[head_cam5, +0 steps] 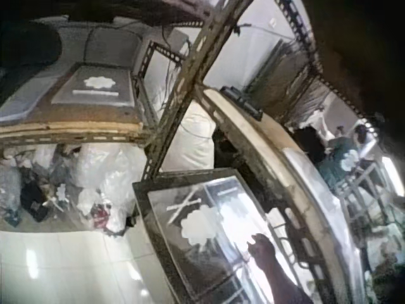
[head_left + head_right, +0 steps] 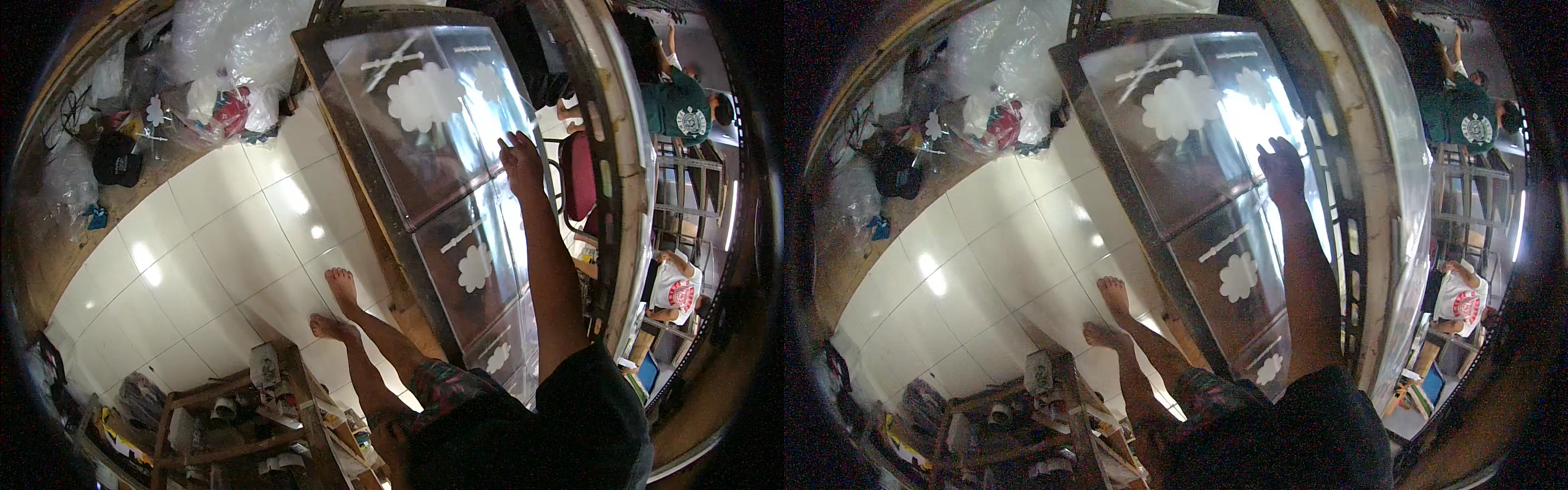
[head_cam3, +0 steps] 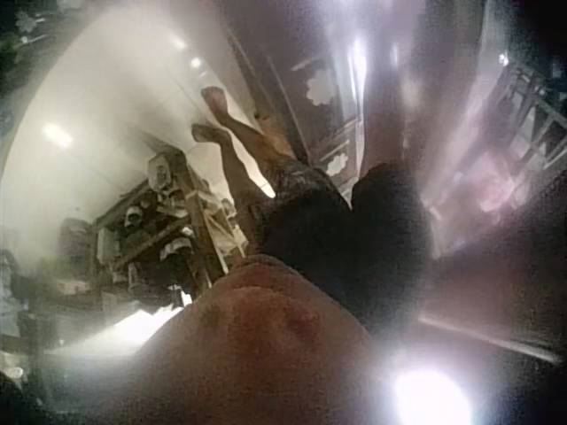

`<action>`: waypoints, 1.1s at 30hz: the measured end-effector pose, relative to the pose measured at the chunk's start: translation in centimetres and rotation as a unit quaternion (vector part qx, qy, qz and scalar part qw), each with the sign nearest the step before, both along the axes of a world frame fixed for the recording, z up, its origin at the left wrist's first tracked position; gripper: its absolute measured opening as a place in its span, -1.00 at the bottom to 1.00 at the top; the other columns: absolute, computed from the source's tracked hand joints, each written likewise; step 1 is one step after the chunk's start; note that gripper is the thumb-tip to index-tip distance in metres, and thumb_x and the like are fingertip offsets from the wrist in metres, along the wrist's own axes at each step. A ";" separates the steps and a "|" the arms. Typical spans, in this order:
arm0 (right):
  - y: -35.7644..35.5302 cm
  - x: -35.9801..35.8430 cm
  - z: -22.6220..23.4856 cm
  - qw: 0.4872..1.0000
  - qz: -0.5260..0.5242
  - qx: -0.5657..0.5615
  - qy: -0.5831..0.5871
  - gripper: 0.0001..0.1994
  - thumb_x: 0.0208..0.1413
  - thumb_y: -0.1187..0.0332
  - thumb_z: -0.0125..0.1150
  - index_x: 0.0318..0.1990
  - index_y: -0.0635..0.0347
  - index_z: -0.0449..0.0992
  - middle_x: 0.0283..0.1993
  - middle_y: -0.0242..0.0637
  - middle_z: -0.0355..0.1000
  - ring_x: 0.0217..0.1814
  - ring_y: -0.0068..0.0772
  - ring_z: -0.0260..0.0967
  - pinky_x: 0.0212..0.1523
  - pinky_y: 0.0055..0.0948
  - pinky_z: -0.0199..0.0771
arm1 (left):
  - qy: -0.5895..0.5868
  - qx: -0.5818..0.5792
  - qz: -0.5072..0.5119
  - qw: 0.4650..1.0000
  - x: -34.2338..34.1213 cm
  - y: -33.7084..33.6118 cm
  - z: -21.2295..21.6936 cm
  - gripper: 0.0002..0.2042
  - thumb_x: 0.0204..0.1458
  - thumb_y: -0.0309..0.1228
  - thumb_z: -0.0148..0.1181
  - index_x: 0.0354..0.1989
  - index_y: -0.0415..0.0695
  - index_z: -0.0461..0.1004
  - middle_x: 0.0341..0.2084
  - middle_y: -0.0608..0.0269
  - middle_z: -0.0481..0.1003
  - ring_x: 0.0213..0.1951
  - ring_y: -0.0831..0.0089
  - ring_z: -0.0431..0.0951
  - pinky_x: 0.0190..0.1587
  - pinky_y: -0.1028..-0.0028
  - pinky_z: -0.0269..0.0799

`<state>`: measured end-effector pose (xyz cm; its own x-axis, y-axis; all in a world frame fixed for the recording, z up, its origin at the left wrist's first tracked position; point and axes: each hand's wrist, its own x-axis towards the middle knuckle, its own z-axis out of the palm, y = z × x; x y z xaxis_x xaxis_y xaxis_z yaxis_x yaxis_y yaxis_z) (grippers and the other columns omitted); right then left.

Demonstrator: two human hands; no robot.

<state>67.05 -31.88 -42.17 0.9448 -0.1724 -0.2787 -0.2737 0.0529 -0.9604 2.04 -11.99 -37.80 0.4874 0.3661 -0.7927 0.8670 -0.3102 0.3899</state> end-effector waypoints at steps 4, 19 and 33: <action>-11.2 1.0 -7.0 0.968 0.107 -0.181 -0.136 -0.45 0.12 0.54 0.12 0.29 0.27 0.16 0.24 -0.09 0.24 0.29 -0.02 0.32 0.20 -0.19 0.47 | 0.011 -0.020 -0.002 1.000 1.4 0.6 0.4 -0.77 0.05 -0.33 0.17 -0.21 -0.21 0.54 -0.33 -0.14 0.52 -0.22 -0.11 0.48 -0.09 0.02 0.35; -12.0 6.6 -7.0 0.973 -0.198 -0.105 -0.058 -0.53 0.06 0.79 -0.09 0.16 0.31 0.17 -0.04 -0.12 0.28 -0.02 0.21 0.50 -0.13 -0.23 0.71 | 0.029 -0.027 -0.027 0.999 2.5 1.8 -0.1 -0.80 0.04 -0.36 0.17 -0.25 -0.22 0.54 -0.33 -0.11 0.52 -0.21 -0.08 0.47 -0.12 0.03 0.34; -14.4 7.6 -10.2 0.977 -0.155 -0.118 -0.092 -0.49 0.04 0.79 -0.05 0.20 0.31 0.20 0.01 -0.11 0.30 -0.05 -0.04 0.55 -0.19 -0.37 0.70 | 0.020 -0.007 -0.039 0.999 1.3 0.6 -0.4 -0.82 0.02 -0.37 0.18 -0.30 -0.23 0.55 -0.31 -0.10 0.52 -0.20 -0.05 0.48 -0.14 0.04 0.34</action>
